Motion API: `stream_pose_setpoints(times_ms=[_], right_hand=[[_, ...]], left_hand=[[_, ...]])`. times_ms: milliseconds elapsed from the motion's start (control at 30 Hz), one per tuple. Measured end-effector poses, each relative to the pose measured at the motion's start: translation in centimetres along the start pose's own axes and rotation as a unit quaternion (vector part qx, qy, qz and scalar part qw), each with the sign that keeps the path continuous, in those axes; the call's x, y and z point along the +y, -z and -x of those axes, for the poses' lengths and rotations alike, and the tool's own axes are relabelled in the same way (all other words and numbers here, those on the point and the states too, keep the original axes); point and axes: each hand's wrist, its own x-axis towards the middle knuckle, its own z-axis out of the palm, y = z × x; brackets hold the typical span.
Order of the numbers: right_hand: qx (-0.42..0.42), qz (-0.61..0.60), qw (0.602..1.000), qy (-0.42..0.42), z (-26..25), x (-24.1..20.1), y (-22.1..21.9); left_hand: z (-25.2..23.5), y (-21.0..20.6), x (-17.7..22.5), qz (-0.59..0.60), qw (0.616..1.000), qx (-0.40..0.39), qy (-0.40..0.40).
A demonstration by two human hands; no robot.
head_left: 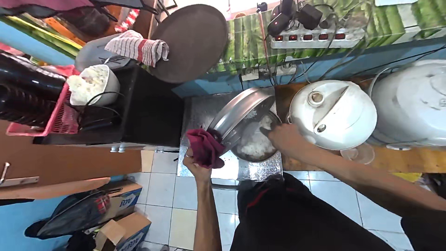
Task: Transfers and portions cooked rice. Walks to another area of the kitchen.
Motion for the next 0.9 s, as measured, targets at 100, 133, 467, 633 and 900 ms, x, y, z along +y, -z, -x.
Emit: stream_pose_setpoints(times_ms=[100, 133, 467, 633, 900], right_hand=[[0.078, -0.003, 0.996, -0.051, 0.7, 1.4, 1.8], [0.096, -0.003, 0.993, -0.069, 0.6, 1.7, 1.9], [-0.046, -0.101, 0.994, 0.019, 0.4, 3.4, -1.8], [0.124, -0.114, 0.986, -0.005, 4.0, 4.0, 2.8], [0.311, -0.107, 0.944, 0.015, 0.0, -0.6, 5.4]], left_hand=[[0.2, 0.1, 0.1, -0.040, 0.999, -0.019, -0.028], [0.1, 0.1, 0.1, -0.044, 0.998, -0.019, -0.032], [0.9, -0.8, 1.4, -0.007, 0.999, 0.031, -0.006], [-1.1, -0.5, 2.7, 0.119, 0.977, 0.149, 0.092], [-2.9, -0.6, 3.3, 0.150, 0.980, 0.119, 0.061]])
